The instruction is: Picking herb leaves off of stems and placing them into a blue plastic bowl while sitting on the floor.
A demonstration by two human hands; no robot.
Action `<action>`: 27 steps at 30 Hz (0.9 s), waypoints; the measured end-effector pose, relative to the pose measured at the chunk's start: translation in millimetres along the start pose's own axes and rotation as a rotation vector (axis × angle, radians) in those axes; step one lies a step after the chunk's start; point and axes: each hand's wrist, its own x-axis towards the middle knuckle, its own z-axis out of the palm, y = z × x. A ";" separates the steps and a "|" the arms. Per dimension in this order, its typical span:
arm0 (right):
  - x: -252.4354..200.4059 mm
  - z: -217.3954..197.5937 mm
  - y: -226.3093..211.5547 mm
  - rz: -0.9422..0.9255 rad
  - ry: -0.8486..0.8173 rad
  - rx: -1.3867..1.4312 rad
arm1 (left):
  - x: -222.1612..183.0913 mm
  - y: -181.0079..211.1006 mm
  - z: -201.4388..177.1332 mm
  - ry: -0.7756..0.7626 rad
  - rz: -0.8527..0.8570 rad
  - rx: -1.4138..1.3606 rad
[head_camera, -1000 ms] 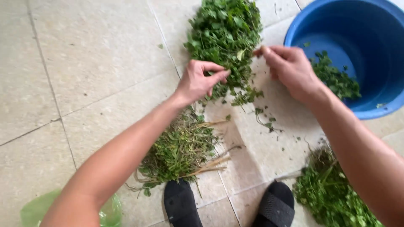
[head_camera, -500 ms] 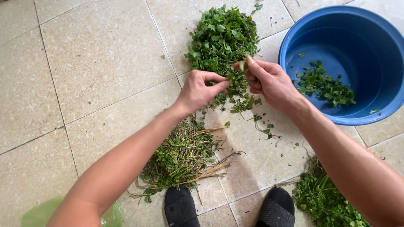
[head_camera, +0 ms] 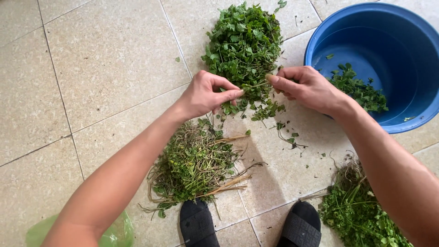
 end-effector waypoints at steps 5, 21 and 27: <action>9.1 -2.5 16.1 -0.101 -0.049 0.408 | 2.8 2.1 -7.8 -0.073 0.031 -0.054; 2.0 36.3 -34.2 -0.098 0.066 0.370 | 2.6 -7.0 6.6 -0.077 -0.085 -0.429; -3.7 9.4 -44.0 0.149 -0.089 -0.303 | -1.0 -20.2 -7.1 -0.204 -0.090 -0.598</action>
